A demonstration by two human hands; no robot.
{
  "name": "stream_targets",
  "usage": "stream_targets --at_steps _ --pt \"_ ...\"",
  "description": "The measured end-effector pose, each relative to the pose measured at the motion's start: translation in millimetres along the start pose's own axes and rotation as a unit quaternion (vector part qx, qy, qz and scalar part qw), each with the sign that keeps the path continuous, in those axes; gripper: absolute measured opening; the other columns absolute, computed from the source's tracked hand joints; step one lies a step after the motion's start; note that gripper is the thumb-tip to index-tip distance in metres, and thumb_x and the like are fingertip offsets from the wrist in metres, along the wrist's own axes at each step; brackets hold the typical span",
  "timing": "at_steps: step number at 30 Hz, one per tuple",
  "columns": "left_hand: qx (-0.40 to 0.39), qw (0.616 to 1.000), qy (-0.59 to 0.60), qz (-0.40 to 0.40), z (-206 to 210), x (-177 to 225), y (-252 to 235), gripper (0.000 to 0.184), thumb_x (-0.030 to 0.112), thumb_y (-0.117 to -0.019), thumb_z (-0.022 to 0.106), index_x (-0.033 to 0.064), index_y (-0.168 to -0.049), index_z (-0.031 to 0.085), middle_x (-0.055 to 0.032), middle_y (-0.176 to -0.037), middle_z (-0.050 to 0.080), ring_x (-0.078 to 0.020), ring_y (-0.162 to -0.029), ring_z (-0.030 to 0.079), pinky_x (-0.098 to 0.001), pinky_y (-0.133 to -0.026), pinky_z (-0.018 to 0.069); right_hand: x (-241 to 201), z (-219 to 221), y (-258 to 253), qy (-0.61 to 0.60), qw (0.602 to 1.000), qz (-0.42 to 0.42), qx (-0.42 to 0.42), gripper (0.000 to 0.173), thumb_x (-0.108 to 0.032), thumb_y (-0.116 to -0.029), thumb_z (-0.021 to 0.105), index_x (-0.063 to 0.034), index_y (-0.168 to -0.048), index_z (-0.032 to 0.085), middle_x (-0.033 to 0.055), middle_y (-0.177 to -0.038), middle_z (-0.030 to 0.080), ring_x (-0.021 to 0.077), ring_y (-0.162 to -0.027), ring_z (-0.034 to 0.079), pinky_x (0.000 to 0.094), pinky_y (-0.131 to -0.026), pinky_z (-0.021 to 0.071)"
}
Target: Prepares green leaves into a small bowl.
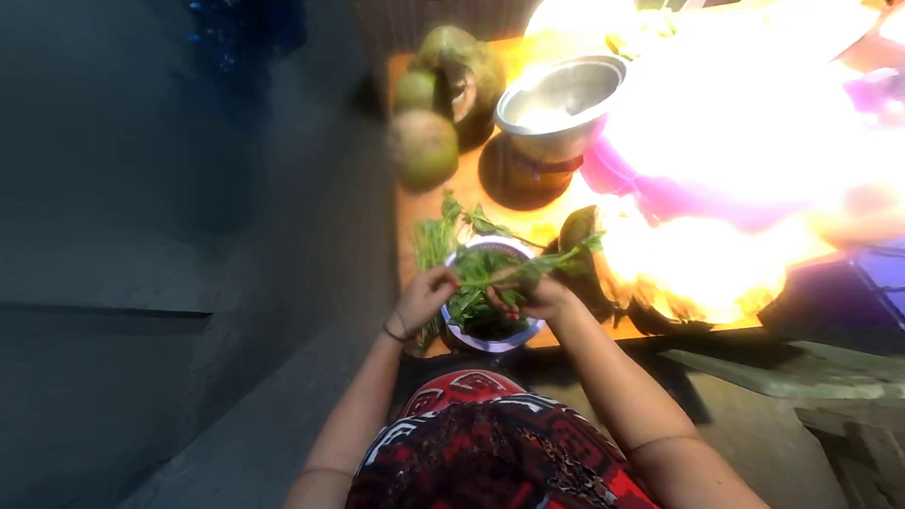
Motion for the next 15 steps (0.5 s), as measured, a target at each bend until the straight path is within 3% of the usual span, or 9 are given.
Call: stream_targets --at_steps 3,5,8,10,15 --pt "0.017 0.989 -0.128 0.071 8.2 8.5 -2.3 0.025 0.021 -0.0984 0.060 0.0018 -0.104 0.074 -0.0110 -0.098 0.073 -0.0245 -0.099 0.067 -0.0481 -0.095 0.0504 2.5 1.7 -4.3 0.045 0.997 0.023 0.065 0.033 -0.013 -0.1043 0.038 -0.0093 -0.095 0.069 -0.0007 -0.076 0.068 0.0064 -0.059 0.061 0.0219 -0.053 0.0529" --pt "0.026 0.979 -0.166 0.112 18.0 17.4 -3.1 0.025 0.023 -0.1000 0.061 0.0022 -0.103 0.075 -0.0111 -0.098 0.074 -0.0273 -0.100 0.068 -0.0521 -0.100 0.0465 5.9 0.9 -5.7 0.052 0.989 0.046 0.132 0.034 -0.008 -0.1063 0.036 -0.0060 -0.093 0.067 0.0004 -0.071 0.067 0.0080 -0.057 0.061 0.0229 -0.052 0.0523" --pt "0.024 0.983 -0.145 0.108 25.1 23.0 -5.8 0.022 0.014 -0.1049 0.055 -0.0005 -0.102 0.071 -0.0120 -0.094 0.071 -0.0219 -0.087 0.069 -0.0429 -0.083 0.0570 6.2 -0.6 -9.4 0.068 0.987 0.039 0.143 0.032 -0.008 -0.1011 0.042 -0.0073 -0.082 0.067 -0.0016 -0.066 0.065 0.0057 -0.052 0.059 0.0209 -0.047 0.0506" --pt "0.024 0.989 -0.121 0.087 26.8 22.1 -7.4 0.024 0.014 -0.1065 0.052 -0.0016 -0.101 0.069 -0.0123 -0.089 0.068 -0.0204 -0.075 0.066 -0.0402 -0.071 0.0567 2.4 4.3 -13.2 0.092 0.983 0.026 0.157 0.025 -0.011 -0.0927 0.047 -0.0120 -0.074 0.063 -0.0043 -0.061 0.060 0.0034 -0.048 0.054 0.0202 -0.045 0.0459" --pt "0.021 0.998 -0.067 0.006 22.0 22.4 -8.6 0.030 0.017 -0.1091 0.046 -0.0007 -0.102 0.069 -0.0089 -0.075 0.062 -0.0159 -0.063 0.057 -0.0363 -0.062 0.0499 3.5 3.7 -16.8 0.013 0.956 -0.043 0.289 0.030 -0.012 -0.1028 0.043 -0.0130 -0.078 0.060 -0.0054 -0.064 0.058 0.0029 -0.051 0.051 0.0194 -0.048 0.0430"
Point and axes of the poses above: each hand's wrist, its own y-axis away from the middle knuckle, its own z-axis out of the palm, x = y × z, the point moved 6 cm from there along -y, towards the middle knuckle
